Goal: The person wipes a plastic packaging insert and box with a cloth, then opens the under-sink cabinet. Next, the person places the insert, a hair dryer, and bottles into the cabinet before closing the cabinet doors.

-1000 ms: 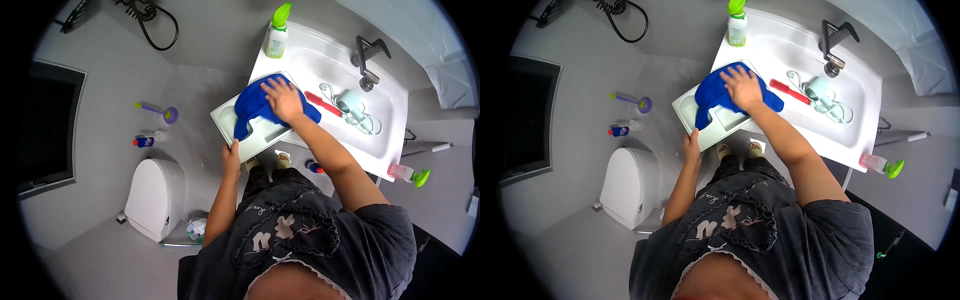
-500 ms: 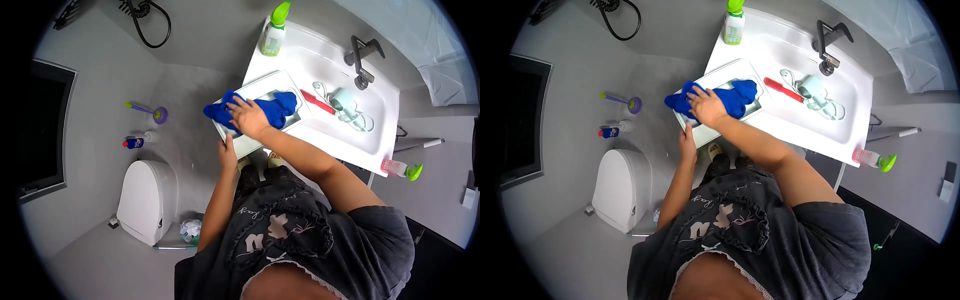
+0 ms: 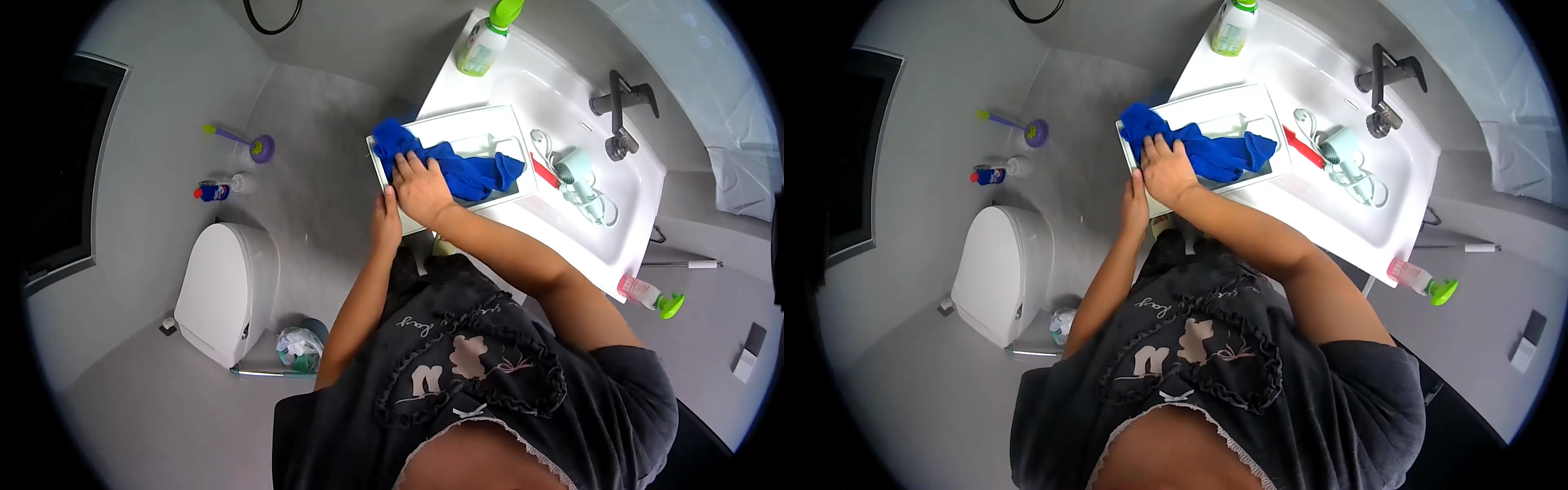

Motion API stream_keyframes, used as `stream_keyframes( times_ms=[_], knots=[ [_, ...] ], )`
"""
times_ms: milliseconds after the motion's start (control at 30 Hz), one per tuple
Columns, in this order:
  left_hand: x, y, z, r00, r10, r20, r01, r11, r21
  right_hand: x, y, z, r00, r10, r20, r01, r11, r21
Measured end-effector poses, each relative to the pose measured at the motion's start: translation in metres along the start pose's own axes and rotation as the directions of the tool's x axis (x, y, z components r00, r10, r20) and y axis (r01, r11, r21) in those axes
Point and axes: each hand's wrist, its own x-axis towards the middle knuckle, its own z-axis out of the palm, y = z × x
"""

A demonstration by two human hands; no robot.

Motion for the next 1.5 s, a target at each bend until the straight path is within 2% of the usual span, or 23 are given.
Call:
stream_keyframes(
  times_ms=[33, 233, 267, 333, 400, 433, 467, 533, 600, 633, 667, 767, 900, 967, 1000, 1067, 1100, 1133, 1167, 1200, 1267, 1400, 1500],
  knots=[
    [0.002, -0.001, 0.002, 0.997, 0.015, -0.076, -0.012, 0.999, 0.037, 0.002, 0.001, 0.006, 0.999, 0.035, 0.014, -0.035, 0.999, 0.04],
    [0.013, 0.004, -0.003, 0.999, -0.031, -0.042, 0.033, 0.998, 0.053, 0.031, 0.023, -0.018, 0.973, 0.07, 0.222, -0.135, 0.947, 0.293],
    [0.013, 0.008, -0.003, 0.998, -0.04, -0.051, 0.042, 0.998, 0.041, 0.035, 0.034, -0.028, 0.859, -0.028, 0.512, -0.202, 0.899, 0.388],
    [0.012, 0.008, -0.001, 0.997, -0.045, -0.06, 0.047, 0.999, 0.026, 0.032, 0.044, -0.027, 0.878, -0.157, 0.452, -0.097, 0.867, 0.489],
    [0.008, 0.006, -0.001, 0.999, 0.001, -0.046, 0.007, 0.986, 0.165, 0.041, 0.054, -0.032, 0.802, -0.262, 0.537, -0.001, 0.899, 0.439],
    [0.01, 0.005, -0.002, 1.0, -0.007, -0.007, 0.008, 0.998, 0.063, 0.042, 0.047, -0.042, 0.793, -0.241, 0.56, 0.074, 0.95, 0.304],
    [0.012, 0.005, -0.005, 1.0, -0.008, -0.014, 0.008, 0.999, 0.053, 0.04, 0.044, -0.03, 0.876, -0.25, 0.413, 0.247, 0.967, 0.06],
    [0.015, 0.003, -0.011, 0.999, -0.03, 0.035, 0.028, 0.998, 0.065, 0.041, 0.041, -0.018, 0.972, -0.102, 0.211, 0.087, 0.993, 0.078],
    [0.018, 0.004, -0.008, 0.999, -0.031, 0.021, 0.029, 0.997, 0.074, 0.031, 0.022, -0.005, 0.967, -0.044, 0.25, 0.01, 0.99, 0.139],
    [0.019, 0.003, -0.007, 0.999, -0.038, 0.011, 0.037, 0.995, 0.093, 0.022, 0.009, -0.001, 0.997, 0.011, 0.077, -0.018, 0.995, 0.095],
    [0.018, 0.0, -0.007, 0.999, -0.047, 0.005, 0.047, 0.992, 0.114, 0.018, 0.007, 0.002, 0.996, 0.05, 0.08, -0.059, 0.992, 0.112],
    [0.015, 0.003, -0.007, 0.998, -0.063, 0.022, 0.062, 0.998, 0.033, 0.031, 0.033, -0.022, 0.874, -0.104, 0.475, -0.085, 0.929, 0.36],
    [0.02, -0.001, -0.008, 1.0, -0.023, 0.012, 0.022, 0.999, 0.023, 0.05, 0.054, -0.013, 0.817, -0.282, 0.503, 0.019, 0.885, 0.465],
    [0.021, -0.003, -0.012, 1.0, -0.026, 0.014, 0.026, 0.998, 0.056, 0.06, 0.056, -0.012, 0.663, -0.409, 0.628, 0.031, 0.852, 0.522],
    [0.027, -0.01, -0.012, 0.998, -0.03, 0.061, 0.029, 0.999, 0.027, 0.061, 0.057, -0.024, 0.663, -0.4, 0.632, -0.015, 0.838, 0.546],
    [0.032, -0.02, -0.012, 0.993, -0.042, 0.11, 0.043, 0.999, -0.001, 0.048, 0.057, -0.049, 0.729, -0.373, 0.574, -0.172, 0.712, 0.681],
    [0.034, -0.024, -0.011, 0.99, -0.06, 0.129, 0.075, 0.991, -0.113, 0.038, 0.044, -0.067, 0.822, -0.208, 0.53, -0.162, 0.807, 0.567],
    [0.036, -0.025, -0.01, 0.986, -0.074, 0.148, 0.107, 0.969, -0.225, 0.019, 0.034, -0.049, 0.954, -0.128, 0.272, -0.062, 0.802, 0.594],
    [0.034, -0.025, -0.011, 0.948, -0.176, 0.263, 0.257, 0.915, -0.311, 0.004, 0.02, -0.045, 0.981, -0.174, 0.086, 0.092, 0.807, 0.583],
    [0.034, -0.022, -0.015, 0.888, -0.255, 0.383, 0.402, 0.837, -0.373, -0.018, 0.001, -0.033, 0.988, -0.141, -0.07, 0.157, 0.896, 0.415],
    [0.034, -0.021, -0.026, 0.822, -0.156, 0.547, 0.442, 0.782, -0.44, -0.044, -0.016, -0.03, 0.983, -0.108, -0.145, 0.152, 0.93, 0.335],
    [0.033, -0.008, -0.027, 0.873, -0.216, 0.438, 0.351, 0.901, -0.255, -0.065, -0.006, -0.024, 0.988, -0.115, -0.103, 0.139, 0.954, 0.265],
    [0.034, -0.007, -0.023, 0.924, -0.168, 0.342, 0.239, 0.955, -0.176, -0.089, 0.03, -0.031, 0.963, -0.254, -0.087, 0.265, 0.951, 0.158]
  ],
)
